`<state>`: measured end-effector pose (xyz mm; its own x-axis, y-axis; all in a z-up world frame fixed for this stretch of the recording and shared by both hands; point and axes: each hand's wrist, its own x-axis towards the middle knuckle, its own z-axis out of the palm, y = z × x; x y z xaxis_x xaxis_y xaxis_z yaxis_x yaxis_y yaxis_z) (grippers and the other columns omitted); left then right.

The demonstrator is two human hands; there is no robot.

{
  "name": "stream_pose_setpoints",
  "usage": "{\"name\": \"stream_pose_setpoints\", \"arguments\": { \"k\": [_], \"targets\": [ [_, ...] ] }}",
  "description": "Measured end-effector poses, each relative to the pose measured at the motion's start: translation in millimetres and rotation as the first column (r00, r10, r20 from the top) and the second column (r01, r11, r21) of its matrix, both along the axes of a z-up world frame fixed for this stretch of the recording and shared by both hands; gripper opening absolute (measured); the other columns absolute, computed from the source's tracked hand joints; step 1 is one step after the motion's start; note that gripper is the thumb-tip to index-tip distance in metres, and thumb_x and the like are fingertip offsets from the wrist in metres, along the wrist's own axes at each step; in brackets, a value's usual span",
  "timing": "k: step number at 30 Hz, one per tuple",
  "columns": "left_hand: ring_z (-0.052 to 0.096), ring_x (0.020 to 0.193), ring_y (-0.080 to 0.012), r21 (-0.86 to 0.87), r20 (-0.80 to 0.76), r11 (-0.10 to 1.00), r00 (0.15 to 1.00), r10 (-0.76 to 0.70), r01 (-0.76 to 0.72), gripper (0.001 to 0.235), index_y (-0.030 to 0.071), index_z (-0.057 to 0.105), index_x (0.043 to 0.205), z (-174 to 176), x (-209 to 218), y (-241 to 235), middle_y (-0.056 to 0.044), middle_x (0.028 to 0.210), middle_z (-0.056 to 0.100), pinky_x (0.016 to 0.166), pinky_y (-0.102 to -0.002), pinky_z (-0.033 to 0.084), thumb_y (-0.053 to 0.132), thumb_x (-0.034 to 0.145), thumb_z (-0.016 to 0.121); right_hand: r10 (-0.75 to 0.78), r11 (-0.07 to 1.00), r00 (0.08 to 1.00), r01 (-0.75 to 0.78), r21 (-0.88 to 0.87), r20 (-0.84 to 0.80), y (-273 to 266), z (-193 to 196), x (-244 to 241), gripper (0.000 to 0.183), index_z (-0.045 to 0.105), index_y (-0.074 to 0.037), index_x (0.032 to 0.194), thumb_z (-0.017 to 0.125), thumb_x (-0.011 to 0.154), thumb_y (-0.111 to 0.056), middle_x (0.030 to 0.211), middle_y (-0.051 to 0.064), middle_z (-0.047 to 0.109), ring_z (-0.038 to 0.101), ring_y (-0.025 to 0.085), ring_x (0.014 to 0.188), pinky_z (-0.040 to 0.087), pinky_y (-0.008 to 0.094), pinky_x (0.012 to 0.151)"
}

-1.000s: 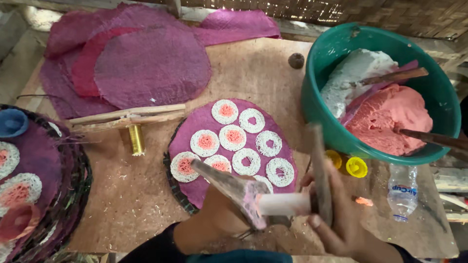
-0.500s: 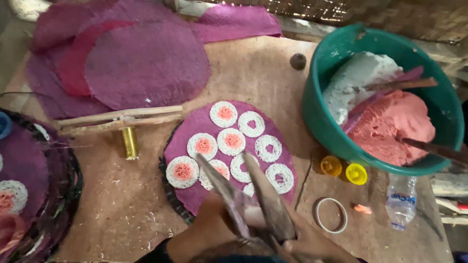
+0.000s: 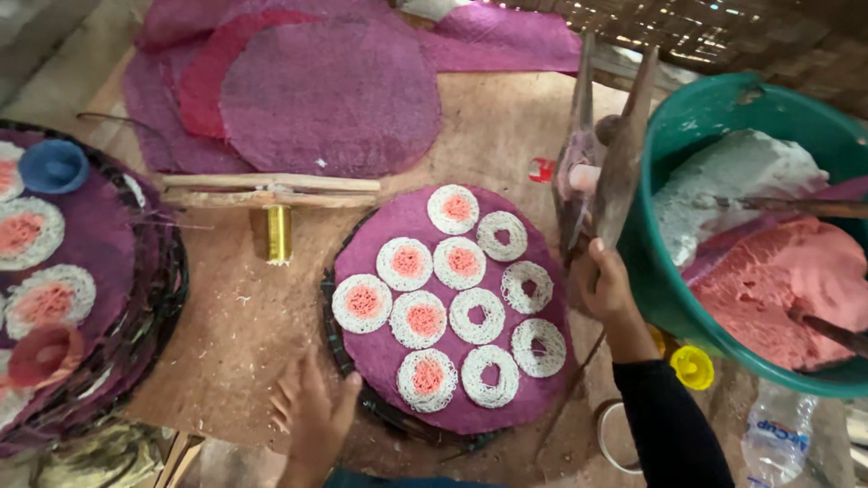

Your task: The person uses a wooden tool to apply white paste onto circular objects arranged on a purple mat, then uses a cylindrical tool to apply pink paste into the center of each circle. The person repeats this process for multiple items.

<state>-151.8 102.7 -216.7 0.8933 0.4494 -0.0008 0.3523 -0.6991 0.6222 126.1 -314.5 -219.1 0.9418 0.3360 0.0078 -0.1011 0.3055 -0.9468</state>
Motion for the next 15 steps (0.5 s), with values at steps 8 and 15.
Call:
{"name": "stream_pose_setpoints", "arguments": {
  "k": [8,15],
  "targets": [
    [0.029,0.135,-0.0446,-0.109,-0.091,0.981,0.985,0.149,-0.158,0.077,0.007,0.051,0.141,-29,-4,-27,-0.019,0.15,0.038,0.11,-0.065,0.021,0.056,0.084,0.066,-0.008,0.998,0.995,0.014,0.064,-0.099,-15,-65,22,0.046,0.052,-0.005,0.119,0.059,0.099,-0.046,0.086,0.003,0.047,0.045,0.016,0.072,0.042,0.033,0.071],
    [0.034,0.138,-0.0397,-0.214,0.014,0.974,0.997,0.082,-0.078,0.058,0.007,0.06,0.134,-34,46,11,-0.022,0.145,0.047,0.116,-0.056,0.025,0.05,0.095,0.057,-0.097,0.983,0.98,0.121,0.134,-0.175,-39,-68,-24,0.032,0.061,-0.006,0.101,0.054,0.106,-0.036,0.064,-0.002,0.043,0.039,0.012,0.055,0.039,0.031,0.065]
  ]
}}
